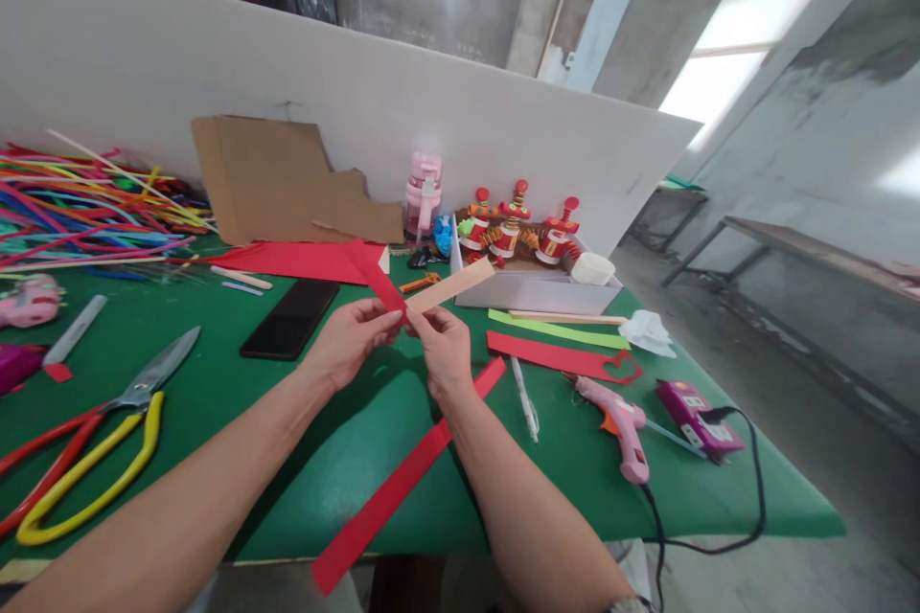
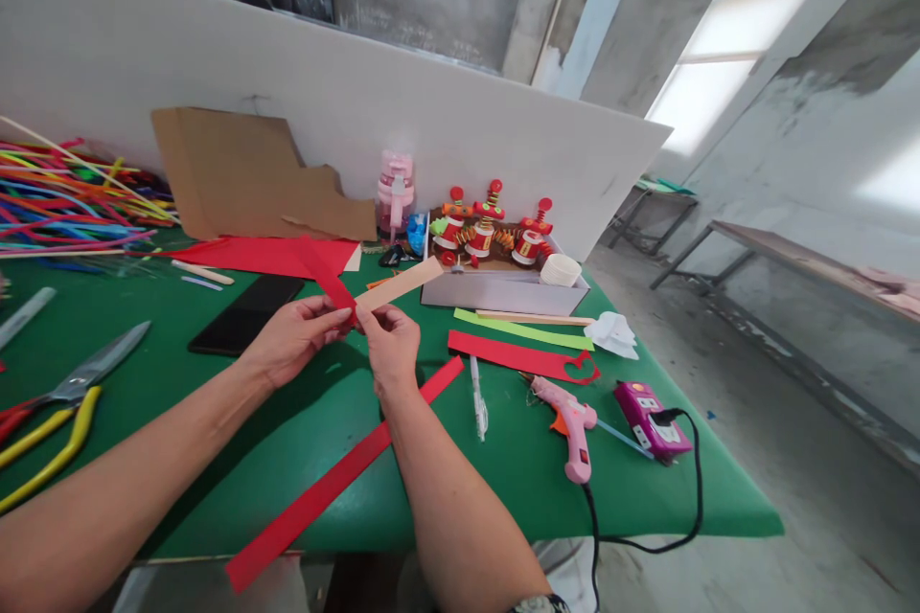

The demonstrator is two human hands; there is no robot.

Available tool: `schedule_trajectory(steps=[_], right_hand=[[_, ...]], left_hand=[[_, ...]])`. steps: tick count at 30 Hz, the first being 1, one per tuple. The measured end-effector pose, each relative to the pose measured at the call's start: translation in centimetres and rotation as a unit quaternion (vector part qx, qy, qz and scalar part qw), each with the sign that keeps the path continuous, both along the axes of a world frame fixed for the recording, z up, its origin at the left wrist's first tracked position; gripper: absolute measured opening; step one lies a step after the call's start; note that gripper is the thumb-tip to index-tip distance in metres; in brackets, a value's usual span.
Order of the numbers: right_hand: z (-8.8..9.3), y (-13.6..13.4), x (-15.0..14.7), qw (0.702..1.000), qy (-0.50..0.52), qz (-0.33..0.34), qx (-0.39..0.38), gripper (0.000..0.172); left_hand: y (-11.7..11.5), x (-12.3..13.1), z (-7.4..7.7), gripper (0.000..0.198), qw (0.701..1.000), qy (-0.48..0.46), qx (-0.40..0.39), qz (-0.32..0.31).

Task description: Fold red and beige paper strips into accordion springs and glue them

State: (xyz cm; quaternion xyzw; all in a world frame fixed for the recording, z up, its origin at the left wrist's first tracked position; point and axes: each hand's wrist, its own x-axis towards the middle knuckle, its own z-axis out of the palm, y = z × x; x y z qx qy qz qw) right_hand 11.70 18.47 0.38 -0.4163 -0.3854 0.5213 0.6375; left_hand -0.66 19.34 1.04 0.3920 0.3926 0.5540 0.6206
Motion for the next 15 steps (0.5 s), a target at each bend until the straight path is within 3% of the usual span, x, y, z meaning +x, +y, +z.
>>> schedule_trajectory(steps=[3,6,9,15], right_hand=[[0.00,0.19,0.20,0.993,0.077,0.090,-0.024,0.007],[-0.11,0.43,0.43,0.966,0.187,0.171,-0.059,0.008],[-0.39,0.53,0.40,0.953,0.230,0.173,-0.091,0.009],[-0.68,0.34,-0.04,0.960,0.203,0.146,-0.130,0.009]], left_hand=[[0.08,-0.23,0.34,0.030,1.000,-0.021,-0.006,0.009],[0.13,-0.57,0.71,0.029,0.999,-0.036,-0.012,-0.001],[0.15,-0.80,0.74,0.027,1.000,-0.025,-0.013,-0.012],[-0.09,-0.67,0.49,0.026,0.999,0.039,0.000,-0.015]])
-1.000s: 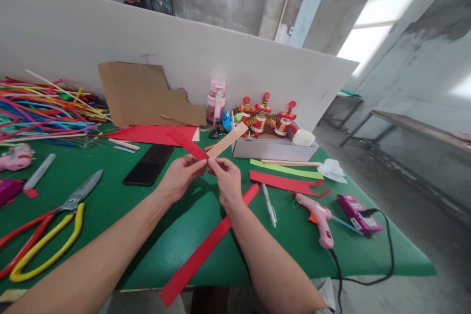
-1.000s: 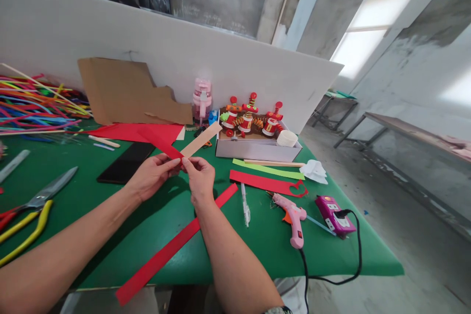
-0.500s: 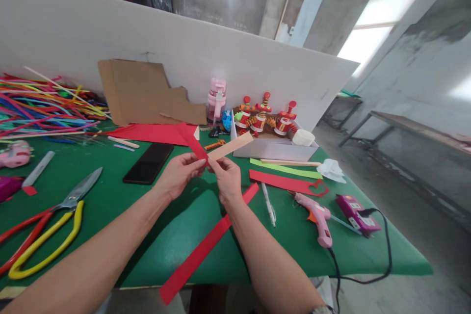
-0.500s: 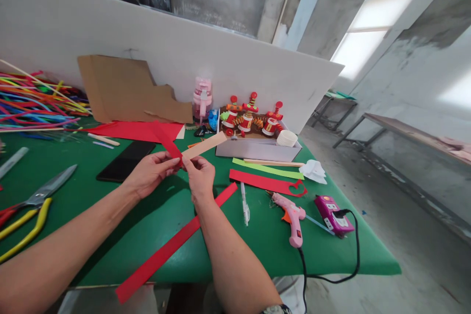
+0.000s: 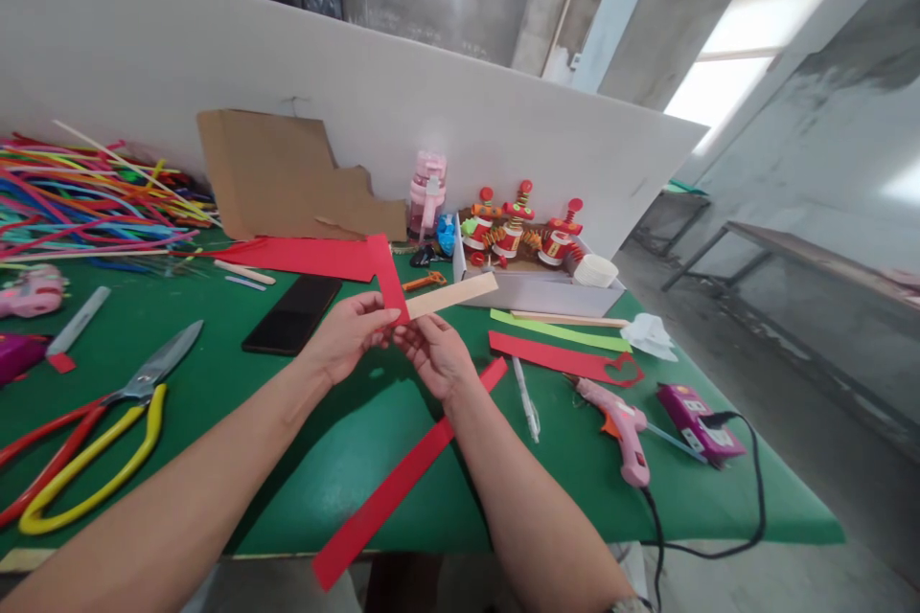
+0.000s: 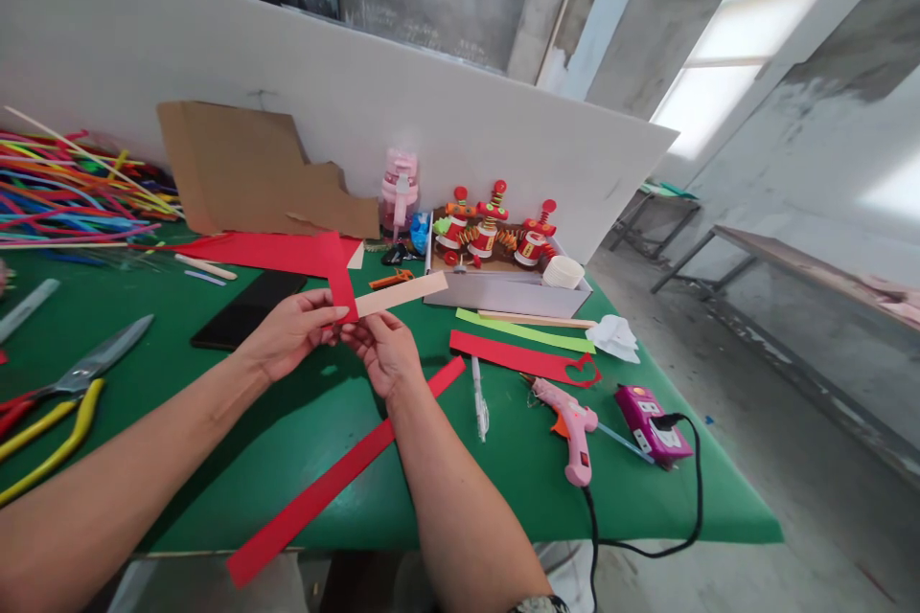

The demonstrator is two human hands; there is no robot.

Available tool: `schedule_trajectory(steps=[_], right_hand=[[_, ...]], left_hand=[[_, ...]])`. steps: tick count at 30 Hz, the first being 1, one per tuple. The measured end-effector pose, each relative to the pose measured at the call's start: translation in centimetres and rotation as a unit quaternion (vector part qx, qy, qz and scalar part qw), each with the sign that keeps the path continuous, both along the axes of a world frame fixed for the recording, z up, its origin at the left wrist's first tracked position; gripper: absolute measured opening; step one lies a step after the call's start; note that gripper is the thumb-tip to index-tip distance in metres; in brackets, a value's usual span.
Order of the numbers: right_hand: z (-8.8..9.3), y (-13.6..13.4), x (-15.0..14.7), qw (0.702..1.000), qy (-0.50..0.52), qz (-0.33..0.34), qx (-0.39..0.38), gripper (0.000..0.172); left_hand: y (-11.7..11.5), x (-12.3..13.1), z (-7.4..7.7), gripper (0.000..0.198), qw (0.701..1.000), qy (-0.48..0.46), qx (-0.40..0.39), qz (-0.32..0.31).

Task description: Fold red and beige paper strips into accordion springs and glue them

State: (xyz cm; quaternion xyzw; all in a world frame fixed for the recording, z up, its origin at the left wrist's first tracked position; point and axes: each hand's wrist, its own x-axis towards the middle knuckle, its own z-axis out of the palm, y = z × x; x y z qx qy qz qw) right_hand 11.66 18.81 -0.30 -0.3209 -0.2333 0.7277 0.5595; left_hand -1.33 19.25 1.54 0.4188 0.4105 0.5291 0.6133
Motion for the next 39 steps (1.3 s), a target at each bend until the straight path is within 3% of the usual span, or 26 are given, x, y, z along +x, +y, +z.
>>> schedule_trajectory(steps=[25,39], right_hand=[[0.06,-0.22,-0.27,1.000,0.010,0.001,-0.024,0.010],[-0.12,-0.63,-0.73,1.000,0.009,0.000,-0.026,0.009]], left_hand=[[-0.32,0.14,0.36,0.034,0.999,0.047,0.013,0.004],[-0.14,0.57,-0.08,0.032,0.994,0.080,0.047,0.055]])
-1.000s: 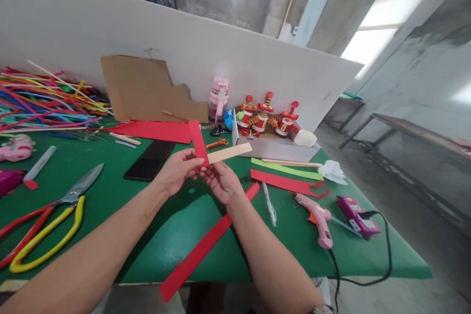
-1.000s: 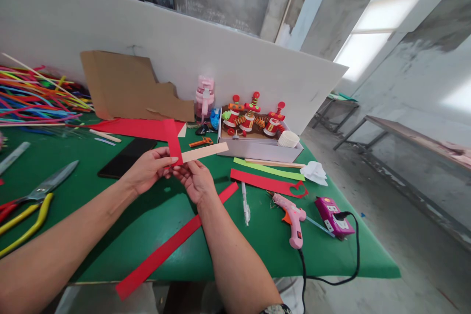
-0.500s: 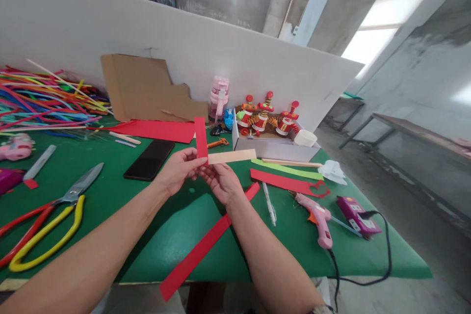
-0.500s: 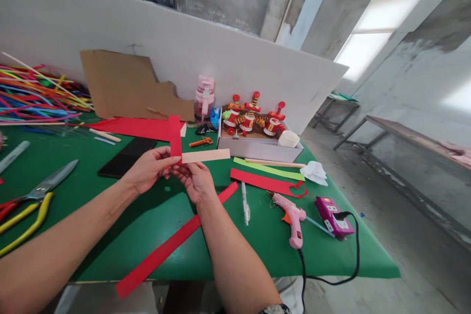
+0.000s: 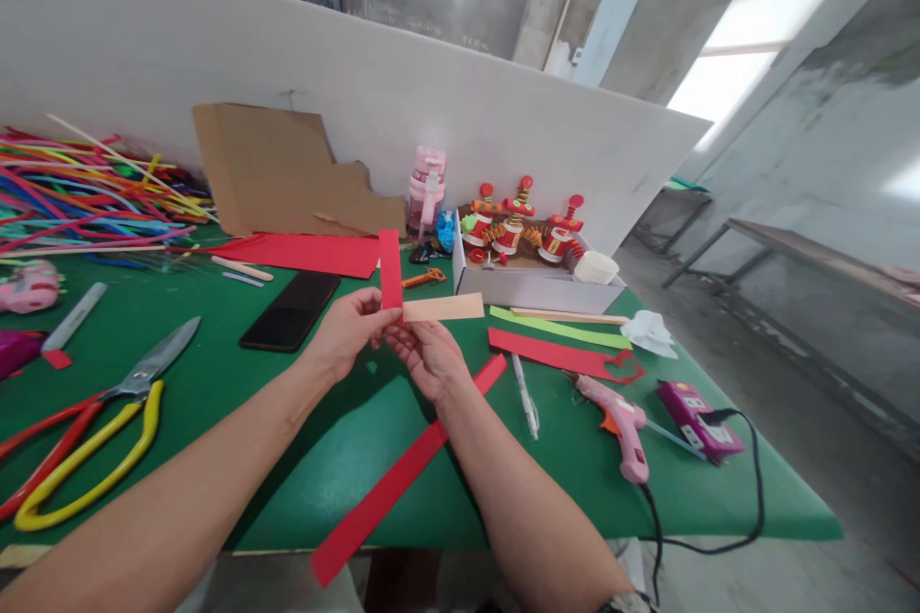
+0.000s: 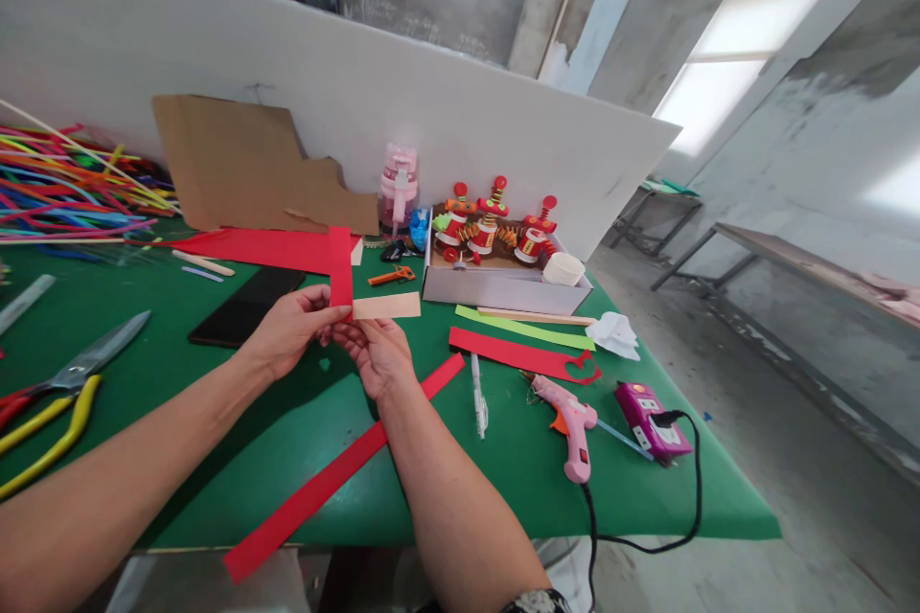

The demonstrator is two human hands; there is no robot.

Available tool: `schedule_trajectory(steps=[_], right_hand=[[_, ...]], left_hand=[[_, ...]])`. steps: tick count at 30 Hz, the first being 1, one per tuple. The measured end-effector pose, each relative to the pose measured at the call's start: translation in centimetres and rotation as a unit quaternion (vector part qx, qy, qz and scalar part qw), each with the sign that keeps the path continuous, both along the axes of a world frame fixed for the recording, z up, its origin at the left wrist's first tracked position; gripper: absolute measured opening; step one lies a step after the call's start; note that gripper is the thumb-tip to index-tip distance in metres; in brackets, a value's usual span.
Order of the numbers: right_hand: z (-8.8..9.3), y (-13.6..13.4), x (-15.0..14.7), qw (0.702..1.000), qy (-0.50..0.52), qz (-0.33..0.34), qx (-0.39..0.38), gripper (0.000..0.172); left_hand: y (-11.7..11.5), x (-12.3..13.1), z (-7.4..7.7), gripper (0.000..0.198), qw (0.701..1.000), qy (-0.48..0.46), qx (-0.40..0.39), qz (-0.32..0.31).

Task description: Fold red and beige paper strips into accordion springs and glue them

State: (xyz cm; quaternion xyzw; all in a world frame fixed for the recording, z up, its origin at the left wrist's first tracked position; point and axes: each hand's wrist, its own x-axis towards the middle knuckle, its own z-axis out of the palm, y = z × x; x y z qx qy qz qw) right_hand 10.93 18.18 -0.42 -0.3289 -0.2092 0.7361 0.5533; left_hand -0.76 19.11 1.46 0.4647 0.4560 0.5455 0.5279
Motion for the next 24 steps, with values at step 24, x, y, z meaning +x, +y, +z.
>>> schedule_trajectory(steps=[24], right_hand=[[-0.95,0.64,-0.18,0.977,-0.137,-0.140,0.088,0.020]], left_hand=[[-0.12,-0.18,-0.24,0.016,0.989,-0.099,-0.060,-0.093]])
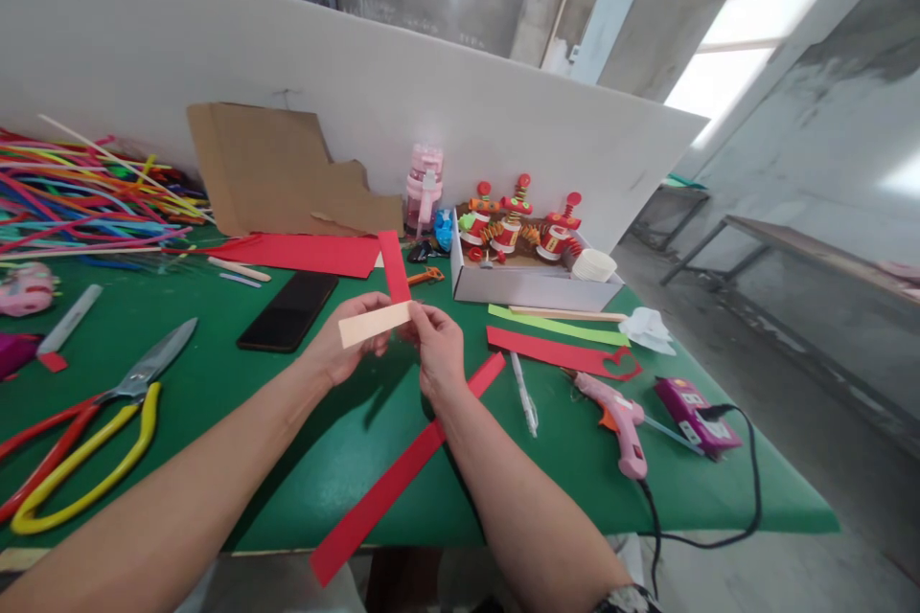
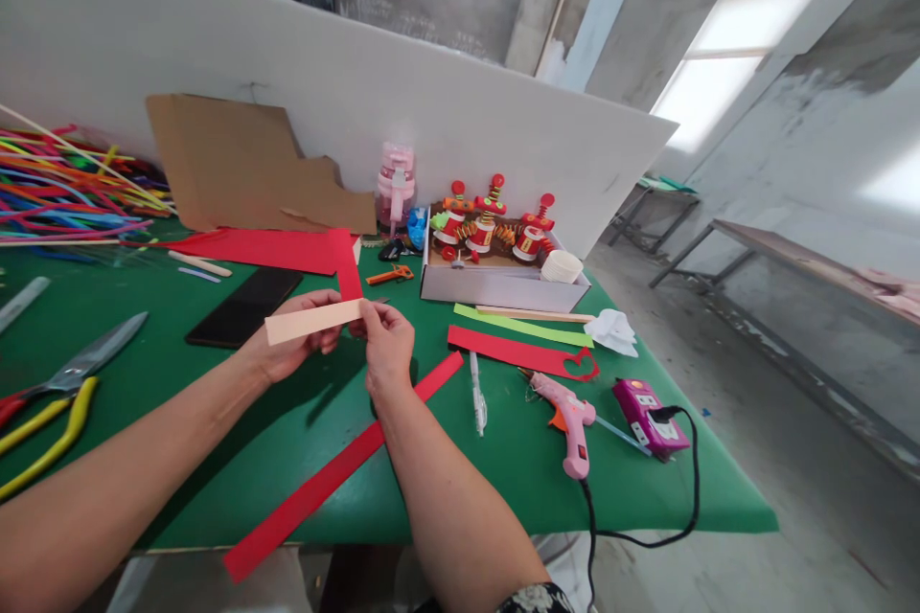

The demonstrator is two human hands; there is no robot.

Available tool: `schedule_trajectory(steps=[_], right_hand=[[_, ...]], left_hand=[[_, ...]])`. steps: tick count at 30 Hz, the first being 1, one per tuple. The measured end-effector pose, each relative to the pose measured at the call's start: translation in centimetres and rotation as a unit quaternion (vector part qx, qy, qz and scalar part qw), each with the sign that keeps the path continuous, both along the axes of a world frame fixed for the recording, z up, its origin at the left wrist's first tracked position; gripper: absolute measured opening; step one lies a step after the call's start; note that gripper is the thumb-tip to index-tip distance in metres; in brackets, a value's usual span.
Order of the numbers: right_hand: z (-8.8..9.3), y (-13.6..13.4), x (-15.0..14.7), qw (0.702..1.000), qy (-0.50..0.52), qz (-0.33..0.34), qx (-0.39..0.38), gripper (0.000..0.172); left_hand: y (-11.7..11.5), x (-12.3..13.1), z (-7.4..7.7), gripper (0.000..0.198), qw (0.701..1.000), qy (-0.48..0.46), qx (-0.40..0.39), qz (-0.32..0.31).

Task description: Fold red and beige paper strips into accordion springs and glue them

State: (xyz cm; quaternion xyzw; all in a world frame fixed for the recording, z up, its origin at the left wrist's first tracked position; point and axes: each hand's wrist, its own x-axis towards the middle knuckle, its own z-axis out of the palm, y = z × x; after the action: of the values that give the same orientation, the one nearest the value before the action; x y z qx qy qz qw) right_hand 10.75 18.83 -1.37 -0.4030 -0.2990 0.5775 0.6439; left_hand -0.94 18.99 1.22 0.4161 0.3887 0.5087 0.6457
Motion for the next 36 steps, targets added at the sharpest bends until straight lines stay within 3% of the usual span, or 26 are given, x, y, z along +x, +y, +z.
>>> schedule_trajectory(steps=[7,9,11,15,19,23,28,32,36], right_hand=[[0.9,0.2,0.8,0.991,-0.071,-0.103,0.039,0.020],[1.1,0.0,0.7,0.989,-0.088,-0.108,0.057,0.020],[1.1,-0.2,0.5,0.987,-0.103,-0.107,0.069,0.020],[0.9,-0.3,0.2,0.993,-0.075,-0.062,0.069,0.020],[1.1,-0.2,0.4,0.999,-0.009,0.025,0.037,0.024],[1.5,-0.1,0.9,0.998,-0.022,0.044,0.028,0.023],[1.6,-0.1,1.2,0.998,-0.035,0.026,0.042,0.020],[1.6,-0.3,1.1,0.998,-0.027,0.051,0.038,0.020],[1.6,-0.3,1.2,0.996,-0.032,0.086,0.003,0.025]], left_hand=[[-0.5,0.3,0.2,0.040,0.994,0.080,0.069,-0.027],[-0.8,0.7,0.1,0.039,0.990,0.095,0.093,-0.042],[-0.9,1.1,-0.2,0.037,0.991,0.095,0.096,-0.015],[-0.3,1.2,-0.8,0.034,0.990,0.078,0.089,0.082],[0.1,0.7,-0.9,0.036,0.982,0.103,0.105,0.121],[-0.1,0.5,-0.4,0.037,0.977,0.148,0.113,0.101],[-0.3,0.6,0.0,0.034,0.989,0.087,0.090,0.076],[0.0,0.5,-0.1,0.032,0.996,0.032,0.049,0.068],[0.2,0.2,-0.5,0.030,0.992,0.056,0.071,0.083]])
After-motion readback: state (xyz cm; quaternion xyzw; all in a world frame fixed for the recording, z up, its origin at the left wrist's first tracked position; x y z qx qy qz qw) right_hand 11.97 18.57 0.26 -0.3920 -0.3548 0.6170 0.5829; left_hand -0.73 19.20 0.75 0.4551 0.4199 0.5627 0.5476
